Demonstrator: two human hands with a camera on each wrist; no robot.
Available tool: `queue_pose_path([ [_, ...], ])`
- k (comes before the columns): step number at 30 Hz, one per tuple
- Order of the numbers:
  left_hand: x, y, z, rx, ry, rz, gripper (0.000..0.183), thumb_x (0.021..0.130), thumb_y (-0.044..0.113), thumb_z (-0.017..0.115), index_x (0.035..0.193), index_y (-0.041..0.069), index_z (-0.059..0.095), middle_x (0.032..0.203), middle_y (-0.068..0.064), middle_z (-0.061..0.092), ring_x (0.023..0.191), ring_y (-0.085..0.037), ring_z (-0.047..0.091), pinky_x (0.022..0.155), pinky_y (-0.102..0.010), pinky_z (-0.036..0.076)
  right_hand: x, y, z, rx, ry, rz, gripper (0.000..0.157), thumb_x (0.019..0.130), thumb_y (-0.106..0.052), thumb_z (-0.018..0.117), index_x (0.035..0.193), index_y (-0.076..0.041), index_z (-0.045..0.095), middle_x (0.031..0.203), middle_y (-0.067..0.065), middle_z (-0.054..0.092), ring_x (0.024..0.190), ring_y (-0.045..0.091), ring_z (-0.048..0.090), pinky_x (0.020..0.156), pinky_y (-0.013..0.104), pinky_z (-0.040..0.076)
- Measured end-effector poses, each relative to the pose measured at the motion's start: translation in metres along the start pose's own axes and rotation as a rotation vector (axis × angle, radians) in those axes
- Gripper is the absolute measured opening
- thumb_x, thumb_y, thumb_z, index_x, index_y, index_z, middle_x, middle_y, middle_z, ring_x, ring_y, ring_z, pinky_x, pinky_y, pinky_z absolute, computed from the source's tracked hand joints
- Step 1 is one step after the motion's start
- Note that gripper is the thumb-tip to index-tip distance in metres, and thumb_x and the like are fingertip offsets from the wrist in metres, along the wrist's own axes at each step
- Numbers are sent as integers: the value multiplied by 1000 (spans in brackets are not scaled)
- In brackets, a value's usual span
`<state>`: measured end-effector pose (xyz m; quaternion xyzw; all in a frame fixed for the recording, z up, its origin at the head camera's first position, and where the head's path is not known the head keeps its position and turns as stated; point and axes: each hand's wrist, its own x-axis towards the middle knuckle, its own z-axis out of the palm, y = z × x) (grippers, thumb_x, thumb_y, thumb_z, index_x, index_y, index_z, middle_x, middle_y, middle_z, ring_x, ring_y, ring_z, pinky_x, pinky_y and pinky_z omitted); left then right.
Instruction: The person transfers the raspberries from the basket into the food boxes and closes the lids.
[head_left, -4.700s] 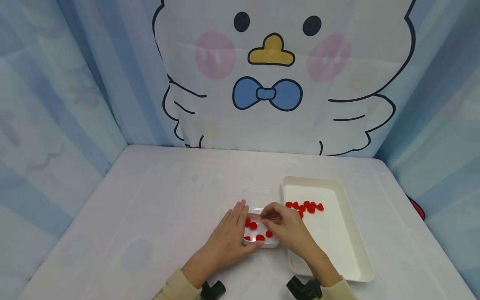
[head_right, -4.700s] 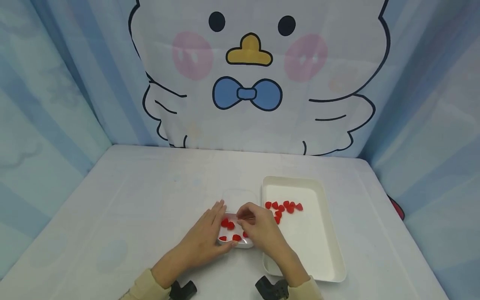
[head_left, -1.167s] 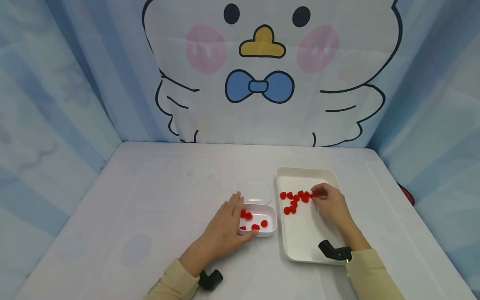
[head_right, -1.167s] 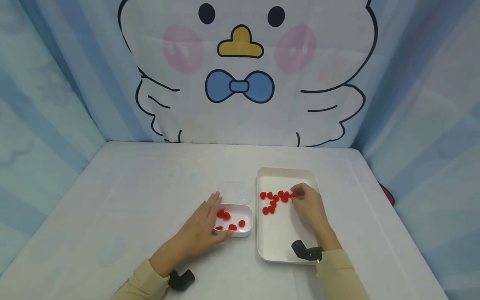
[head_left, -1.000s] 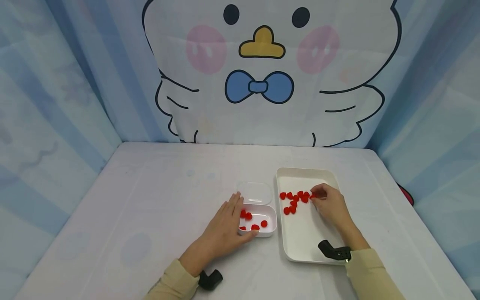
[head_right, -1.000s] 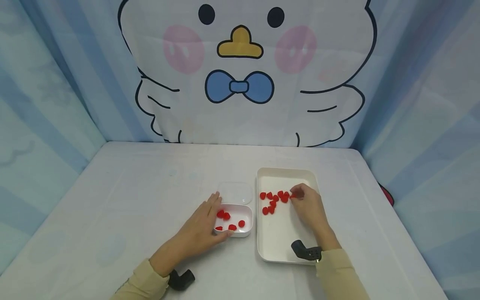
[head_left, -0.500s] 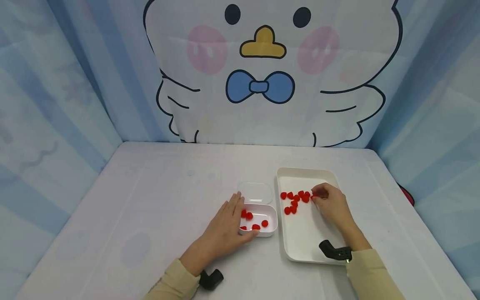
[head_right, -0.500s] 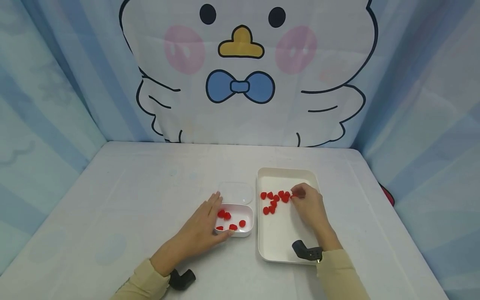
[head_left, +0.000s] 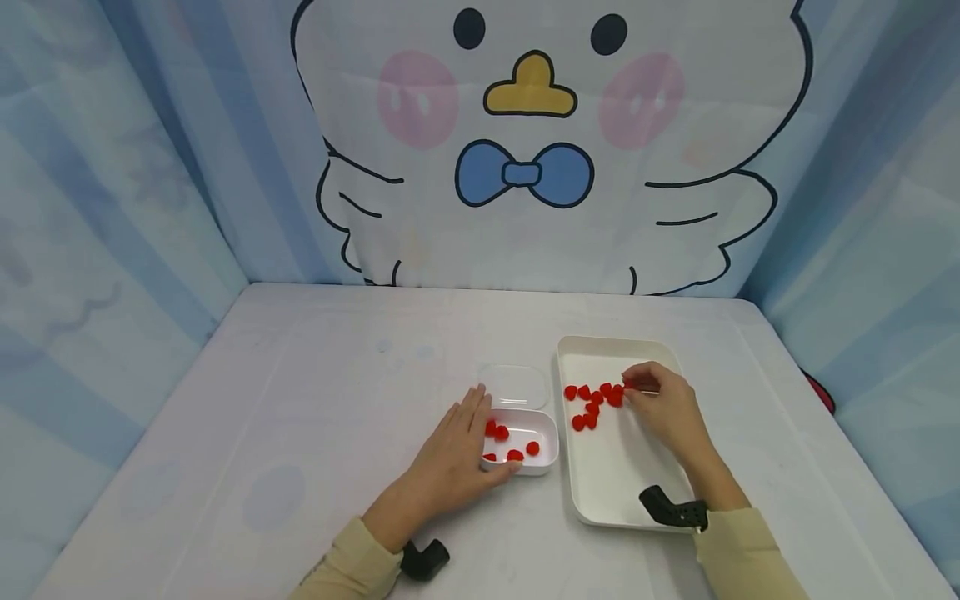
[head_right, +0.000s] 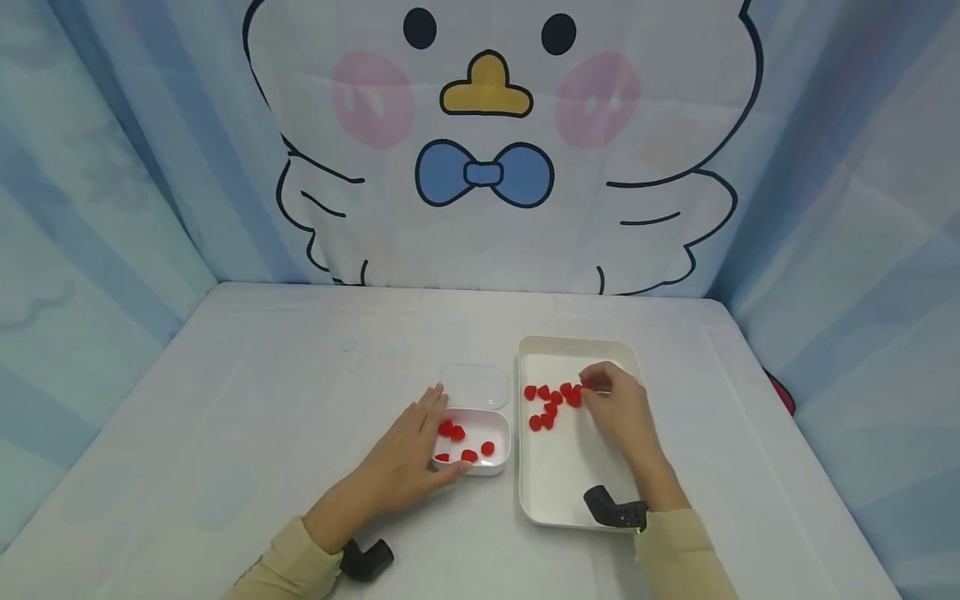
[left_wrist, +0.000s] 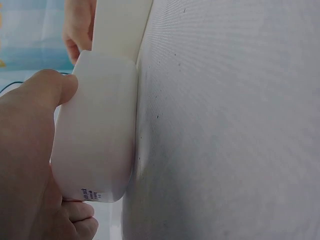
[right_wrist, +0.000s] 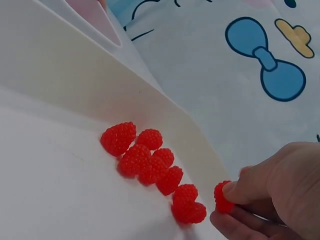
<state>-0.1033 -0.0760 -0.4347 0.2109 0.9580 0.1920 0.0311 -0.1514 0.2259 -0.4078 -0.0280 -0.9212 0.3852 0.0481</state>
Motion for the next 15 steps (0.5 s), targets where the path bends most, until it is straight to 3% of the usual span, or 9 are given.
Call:
queue_pose_path([
  [4,0,0,0,-8,-4,0,97,87,62,61,156,5,23,165,-11,23,153,-28,21,123,-47,25,-3,-6,1,15,14,-40,25,94,-1,61,119,0,60,119,21,64,112,36,61,101,51,51],
  [8,0,0,0,-7,-8,-1,97,87,62,60,156,6,23,165,-11,22,154,-27,20,124,-47,24,-5,-15,4,-13,45,-56,22,93,-5,63,115,-6,62,114,13,66,108,28,64,89,50,56],
  [15,0,0,-1,-6,-10,-4,97,87,63,60,156,6,22,165,-10,21,154,-27,20,124,-46,24,-8,-28,3,17,25,-94,23,94,-5,61,117,-4,62,117,16,66,109,31,63,97,43,54],
])
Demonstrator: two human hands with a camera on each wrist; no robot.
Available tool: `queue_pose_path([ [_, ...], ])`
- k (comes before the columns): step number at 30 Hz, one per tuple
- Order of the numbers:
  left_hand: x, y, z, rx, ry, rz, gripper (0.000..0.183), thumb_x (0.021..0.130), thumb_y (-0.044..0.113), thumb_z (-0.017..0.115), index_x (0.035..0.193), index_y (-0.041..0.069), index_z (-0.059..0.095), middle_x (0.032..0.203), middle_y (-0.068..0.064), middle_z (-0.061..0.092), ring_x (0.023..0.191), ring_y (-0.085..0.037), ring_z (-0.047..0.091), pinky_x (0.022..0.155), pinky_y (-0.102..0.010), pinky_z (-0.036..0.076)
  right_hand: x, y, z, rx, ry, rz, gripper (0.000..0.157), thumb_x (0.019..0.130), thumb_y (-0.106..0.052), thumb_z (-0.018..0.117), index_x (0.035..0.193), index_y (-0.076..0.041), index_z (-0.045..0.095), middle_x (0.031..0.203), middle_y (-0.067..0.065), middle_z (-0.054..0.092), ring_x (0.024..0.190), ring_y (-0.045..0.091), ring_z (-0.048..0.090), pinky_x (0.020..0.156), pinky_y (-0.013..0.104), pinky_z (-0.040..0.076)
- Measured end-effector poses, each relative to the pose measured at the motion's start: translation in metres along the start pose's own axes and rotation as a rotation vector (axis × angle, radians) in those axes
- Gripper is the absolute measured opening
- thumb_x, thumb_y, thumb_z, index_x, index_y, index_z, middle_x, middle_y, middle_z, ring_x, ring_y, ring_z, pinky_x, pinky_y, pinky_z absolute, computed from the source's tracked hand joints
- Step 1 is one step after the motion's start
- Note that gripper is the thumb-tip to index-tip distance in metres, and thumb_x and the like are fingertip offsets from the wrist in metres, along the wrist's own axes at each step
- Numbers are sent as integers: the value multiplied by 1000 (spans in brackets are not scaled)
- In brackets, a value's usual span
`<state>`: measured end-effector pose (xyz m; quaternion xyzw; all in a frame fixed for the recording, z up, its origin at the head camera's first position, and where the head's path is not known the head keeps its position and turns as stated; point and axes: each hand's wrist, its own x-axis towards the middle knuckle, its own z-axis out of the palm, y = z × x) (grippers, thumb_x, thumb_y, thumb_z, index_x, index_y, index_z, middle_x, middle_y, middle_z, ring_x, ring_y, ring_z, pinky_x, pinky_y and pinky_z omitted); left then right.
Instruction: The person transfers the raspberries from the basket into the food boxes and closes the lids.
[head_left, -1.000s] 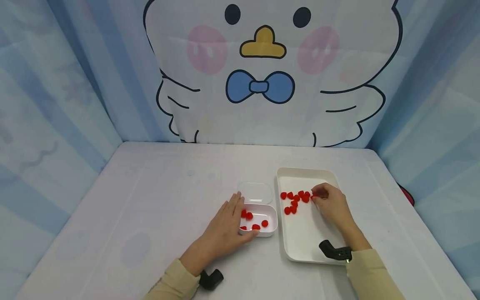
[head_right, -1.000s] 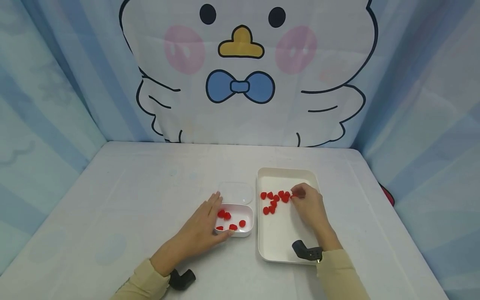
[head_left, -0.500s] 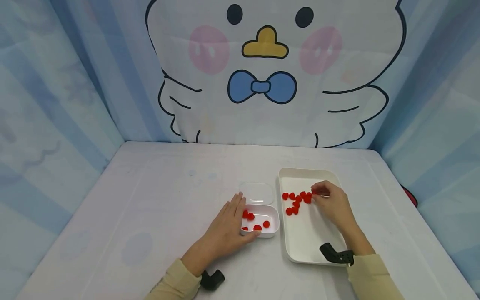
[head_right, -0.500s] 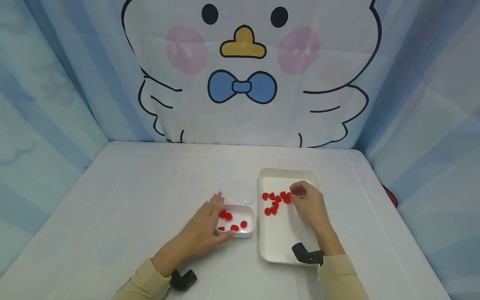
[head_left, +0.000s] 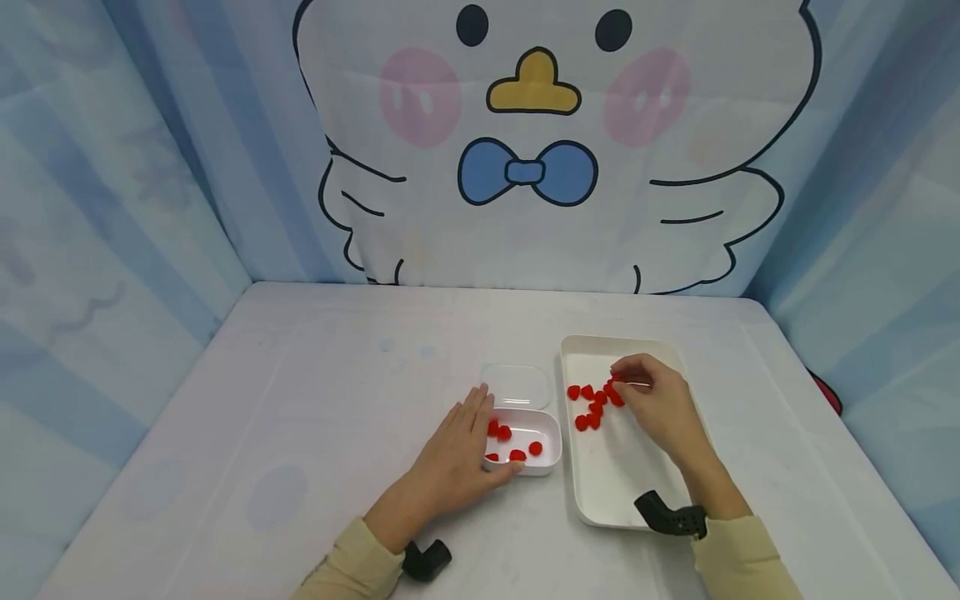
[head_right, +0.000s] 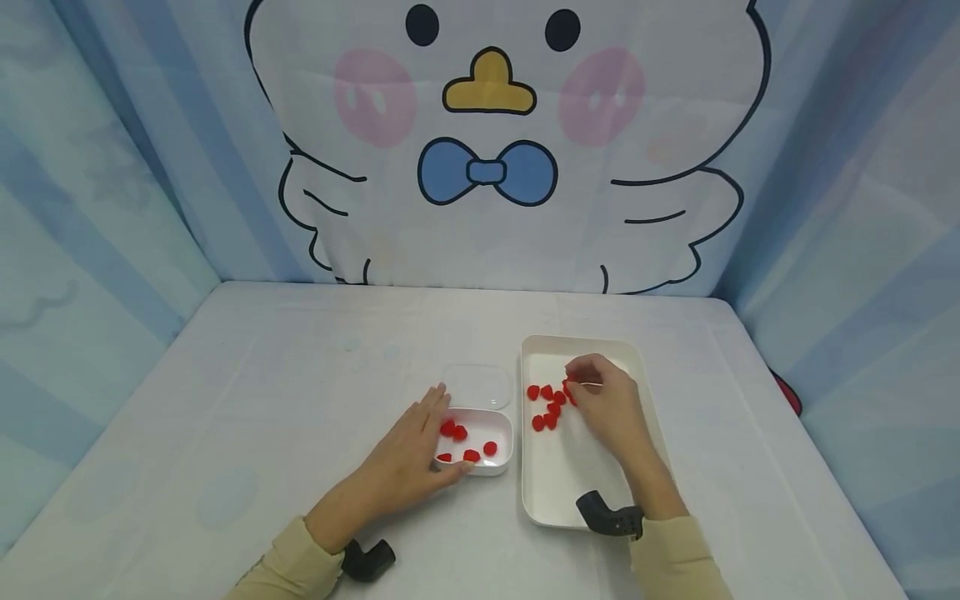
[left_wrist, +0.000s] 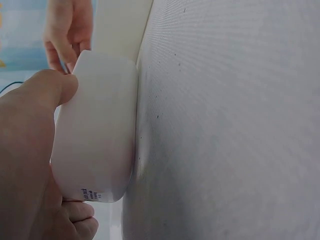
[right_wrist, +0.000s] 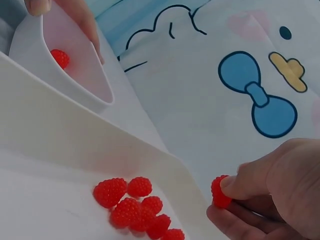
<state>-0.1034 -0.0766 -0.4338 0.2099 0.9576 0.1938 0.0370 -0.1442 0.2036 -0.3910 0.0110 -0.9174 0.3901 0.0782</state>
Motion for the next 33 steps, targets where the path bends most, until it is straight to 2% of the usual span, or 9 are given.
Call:
queue_pose_path([
  [4,0,0,0,5,2,1,97,87,62,60,156,6,23,165,-11,22,154,-27,20,124,-47,24,-1,-6,1,11,-13,-2,22,95,-6,62,117,-5,62,117,15,67,109,28,64,95,37,55],
  [19,0,0,-1,19,6,9,96,88,64,57,156,6,23,165,-11,22,154,-27,20,123,-47,25,-5,-19,11,41,-62,-26,21,95,-9,63,116,-8,63,115,11,68,107,26,64,97,42,55],
  [26,0,0,0,13,-7,-4,96,88,64,57,157,6,22,166,-11,21,154,-27,19,124,-46,23,-8,-22,17,53,-83,-28,21,94,-11,64,115,-11,65,113,8,69,105,24,65,89,34,59],
  [33,1,0,0,9,-12,-13,97,88,65,57,157,7,21,166,-9,20,154,-26,19,124,-46,23,-11,-27,21,92,-97,-45,19,94,-9,64,113,-10,65,112,10,70,103,25,67,86,31,60],
])
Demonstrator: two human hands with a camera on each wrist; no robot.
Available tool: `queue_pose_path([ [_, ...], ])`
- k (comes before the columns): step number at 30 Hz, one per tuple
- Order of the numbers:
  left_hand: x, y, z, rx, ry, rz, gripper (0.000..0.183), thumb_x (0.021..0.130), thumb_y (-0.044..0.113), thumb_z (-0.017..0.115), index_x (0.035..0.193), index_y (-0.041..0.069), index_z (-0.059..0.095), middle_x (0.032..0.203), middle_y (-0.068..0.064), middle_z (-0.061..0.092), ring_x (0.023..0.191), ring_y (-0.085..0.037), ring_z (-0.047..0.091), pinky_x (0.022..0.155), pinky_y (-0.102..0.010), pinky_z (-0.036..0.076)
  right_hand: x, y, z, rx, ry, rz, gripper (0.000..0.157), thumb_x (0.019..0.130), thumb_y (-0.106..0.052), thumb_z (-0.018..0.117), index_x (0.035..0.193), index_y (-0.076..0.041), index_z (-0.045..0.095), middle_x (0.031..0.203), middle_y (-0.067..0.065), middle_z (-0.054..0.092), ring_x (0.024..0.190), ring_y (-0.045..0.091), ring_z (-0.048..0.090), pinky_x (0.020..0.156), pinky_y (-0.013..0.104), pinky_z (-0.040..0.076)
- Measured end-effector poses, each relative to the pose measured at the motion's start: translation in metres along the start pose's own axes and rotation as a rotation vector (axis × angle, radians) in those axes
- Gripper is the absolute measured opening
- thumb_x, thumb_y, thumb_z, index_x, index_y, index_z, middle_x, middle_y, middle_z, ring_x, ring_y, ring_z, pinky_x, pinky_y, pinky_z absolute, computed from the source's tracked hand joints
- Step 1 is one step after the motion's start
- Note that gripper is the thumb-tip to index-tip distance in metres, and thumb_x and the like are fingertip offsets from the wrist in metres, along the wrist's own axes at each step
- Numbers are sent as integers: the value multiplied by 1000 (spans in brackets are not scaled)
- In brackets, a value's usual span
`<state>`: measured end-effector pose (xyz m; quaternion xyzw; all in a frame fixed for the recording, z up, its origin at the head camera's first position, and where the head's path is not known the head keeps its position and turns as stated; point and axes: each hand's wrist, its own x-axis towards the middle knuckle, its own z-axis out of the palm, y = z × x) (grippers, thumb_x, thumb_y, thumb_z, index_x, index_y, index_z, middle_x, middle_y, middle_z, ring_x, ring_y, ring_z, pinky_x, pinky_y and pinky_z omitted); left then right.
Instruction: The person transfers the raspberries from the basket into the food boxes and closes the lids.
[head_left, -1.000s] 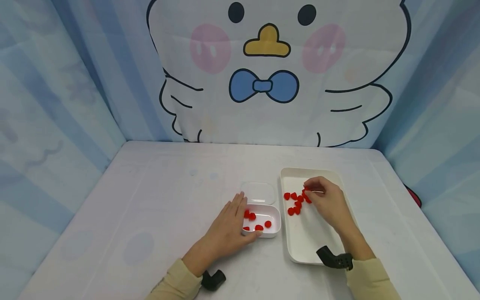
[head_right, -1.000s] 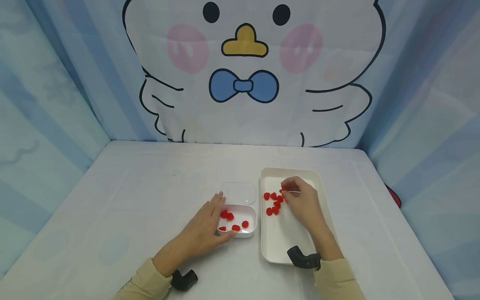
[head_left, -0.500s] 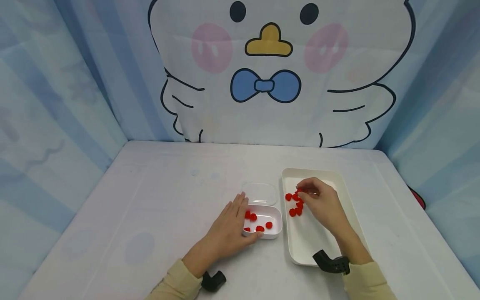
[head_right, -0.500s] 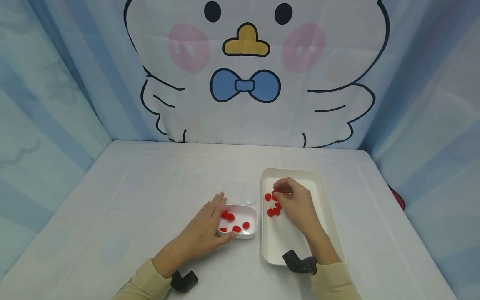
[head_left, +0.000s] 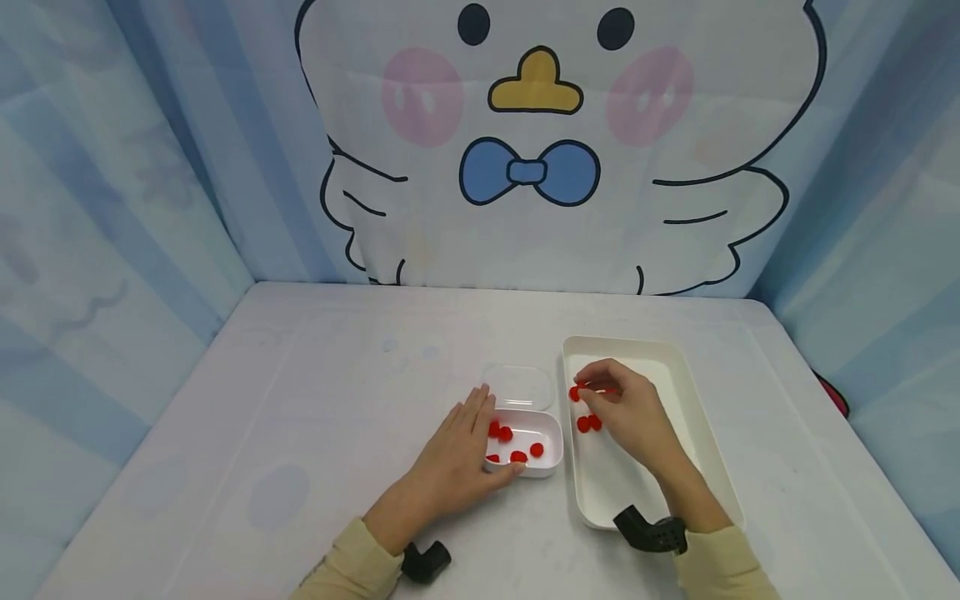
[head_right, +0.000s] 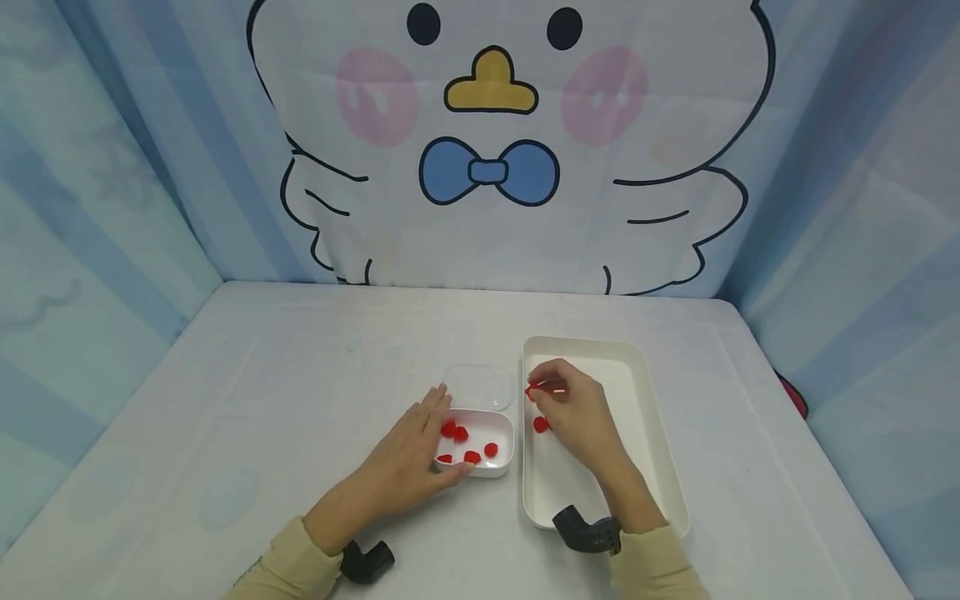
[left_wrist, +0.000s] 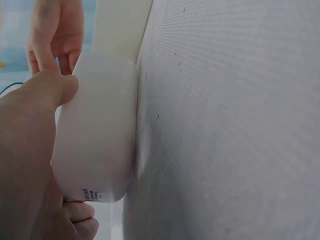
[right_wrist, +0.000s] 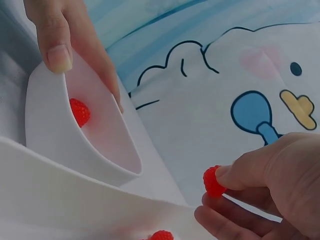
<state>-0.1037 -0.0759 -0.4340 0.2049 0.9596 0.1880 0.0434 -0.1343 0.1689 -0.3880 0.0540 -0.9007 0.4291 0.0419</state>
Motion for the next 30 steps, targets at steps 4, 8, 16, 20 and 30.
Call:
queue_pose_path([
  [4,0,0,0,-4,-2,1,97,88,65,57,157,7,21,166,-10,20,154,-26,19,124,-46,22,0,-3,3,34,-9,-36,18,93,-7,65,111,-9,66,108,9,71,101,23,67,86,24,59],
  [8,0,-1,0,-10,0,3,98,88,65,57,157,7,21,166,-9,20,154,-26,18,124,-46,21,-1,-5,6,49,-13,-62,17,92,-6,67,109,-10,67,105,7,72,98,21,67,86,23,58],
  [16,0,0,-1,-6,0,9,97,88,64,57,157,6,22,166,-10,21,154,-26,19,124,-47,22,-3,-9,16,80,-67,-56,19,92,-7,68,111,-11,66,106,7,71,95,20,67,79,26,60],
  [20,0,-1,-1,0,9,17,97,89,65,56,156,5,22,166,-11,21,154,-26,19,124,-47,22,-4,-9,22,62,-79,-67,19,92,-8,68,111,-11,66,106,5,71,99,19,67,88,31,59],
  [30,1,-2,0,-1,12,28,96,89,63,58,156,4,22,165,-11,21,154,-27,19,124,-48,22,-7,-13,32,71,-113,-65,23,90,-9,70,112,-13,66,107,2,71,101,18,68,91,33,58],
])
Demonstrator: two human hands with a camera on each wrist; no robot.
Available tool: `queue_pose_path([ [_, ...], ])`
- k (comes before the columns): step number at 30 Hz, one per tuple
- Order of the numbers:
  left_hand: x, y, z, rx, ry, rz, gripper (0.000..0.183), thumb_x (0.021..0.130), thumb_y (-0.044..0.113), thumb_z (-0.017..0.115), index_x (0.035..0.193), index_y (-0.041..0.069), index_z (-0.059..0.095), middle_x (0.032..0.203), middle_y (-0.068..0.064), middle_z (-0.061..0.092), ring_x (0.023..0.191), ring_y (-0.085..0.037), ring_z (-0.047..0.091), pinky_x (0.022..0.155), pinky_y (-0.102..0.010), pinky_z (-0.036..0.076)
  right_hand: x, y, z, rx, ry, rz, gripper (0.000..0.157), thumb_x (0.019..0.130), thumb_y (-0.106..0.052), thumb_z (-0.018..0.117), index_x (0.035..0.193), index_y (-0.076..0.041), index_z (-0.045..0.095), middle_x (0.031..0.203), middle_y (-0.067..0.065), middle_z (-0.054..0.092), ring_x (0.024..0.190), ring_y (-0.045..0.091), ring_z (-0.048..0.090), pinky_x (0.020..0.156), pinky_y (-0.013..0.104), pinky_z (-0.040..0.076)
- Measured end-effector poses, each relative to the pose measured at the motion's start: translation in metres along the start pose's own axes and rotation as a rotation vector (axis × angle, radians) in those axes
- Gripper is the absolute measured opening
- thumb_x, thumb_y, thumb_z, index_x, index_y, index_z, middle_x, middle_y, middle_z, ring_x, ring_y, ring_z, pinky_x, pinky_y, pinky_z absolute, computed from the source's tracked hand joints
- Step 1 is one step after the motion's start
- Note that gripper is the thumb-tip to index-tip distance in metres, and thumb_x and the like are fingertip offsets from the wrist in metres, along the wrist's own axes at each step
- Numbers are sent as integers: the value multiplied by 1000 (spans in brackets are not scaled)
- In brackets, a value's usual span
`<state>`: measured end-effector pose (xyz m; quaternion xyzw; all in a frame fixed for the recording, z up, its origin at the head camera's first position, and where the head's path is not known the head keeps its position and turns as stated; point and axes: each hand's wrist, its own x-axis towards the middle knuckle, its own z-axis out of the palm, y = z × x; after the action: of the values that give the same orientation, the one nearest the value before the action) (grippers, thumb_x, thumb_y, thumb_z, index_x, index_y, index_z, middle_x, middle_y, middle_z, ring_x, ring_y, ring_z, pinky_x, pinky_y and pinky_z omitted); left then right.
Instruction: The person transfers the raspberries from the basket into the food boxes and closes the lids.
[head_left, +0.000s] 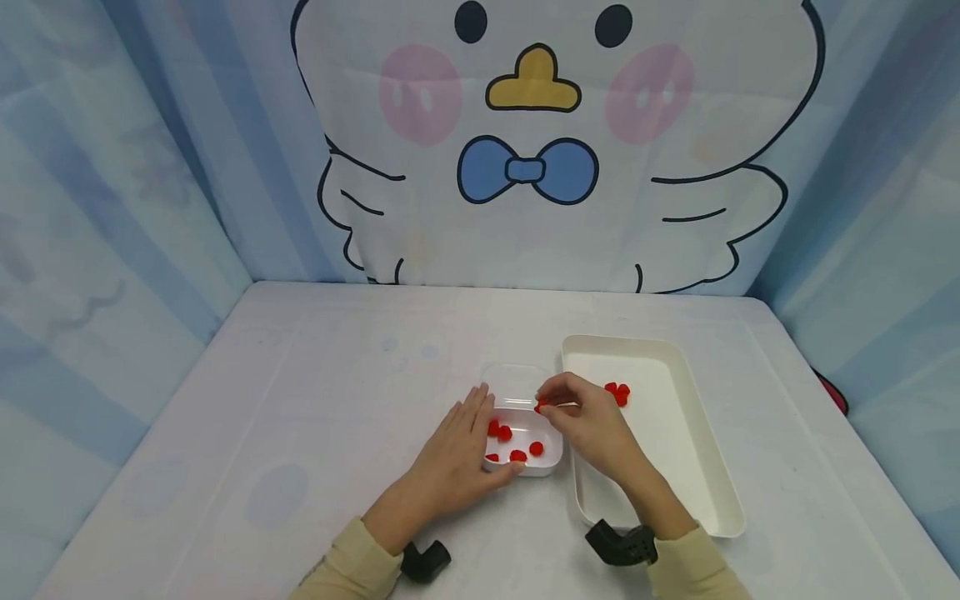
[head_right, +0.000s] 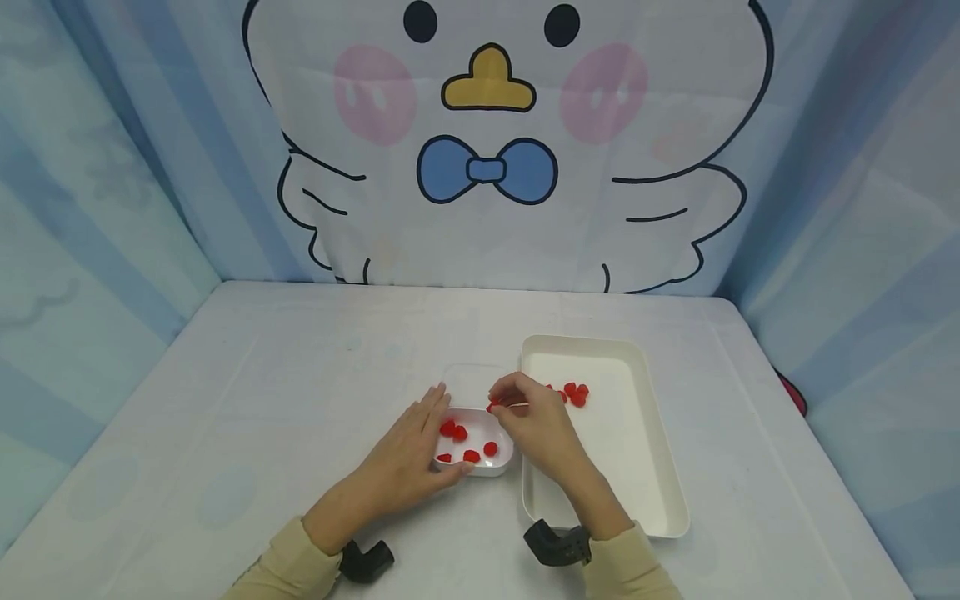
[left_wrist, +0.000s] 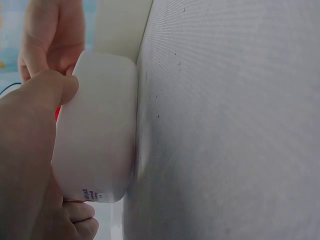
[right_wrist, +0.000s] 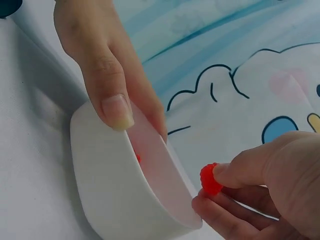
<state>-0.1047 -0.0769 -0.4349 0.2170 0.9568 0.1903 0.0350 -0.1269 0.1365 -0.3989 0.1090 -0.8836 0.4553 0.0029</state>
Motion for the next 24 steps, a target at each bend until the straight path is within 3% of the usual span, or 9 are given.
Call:
queue_pose_path([
  [10,0,1,-1,11,-11,-15,96,89,64,56,156,5,22,166,-11,20,154,-27,18,124,-48,22,-3,-3,13,-21,-53,-31,25,86,-7,74,110,-10,67,104,2,71,97,16,68,86,30,60],
  [18,0,0,0,25,3,-5,96,89,66,54,156,4,23,166,-11,21,154,-27,19,124,-47,22,-5,-6,17,-25,-94,-102,22,87,-3,72,108,-6,67,105,5,73,96,17,70,87,30,60],
  [24,0,0,0,24,5,-7,96,88,65,56,156,5,23,165,-11,21,154,-27,19,124,-47,23,-6,-5,16,-30,-87,-86,24,87,-5,73,110,-8,67,105,2,72,98,17,69,88,32,59],
])
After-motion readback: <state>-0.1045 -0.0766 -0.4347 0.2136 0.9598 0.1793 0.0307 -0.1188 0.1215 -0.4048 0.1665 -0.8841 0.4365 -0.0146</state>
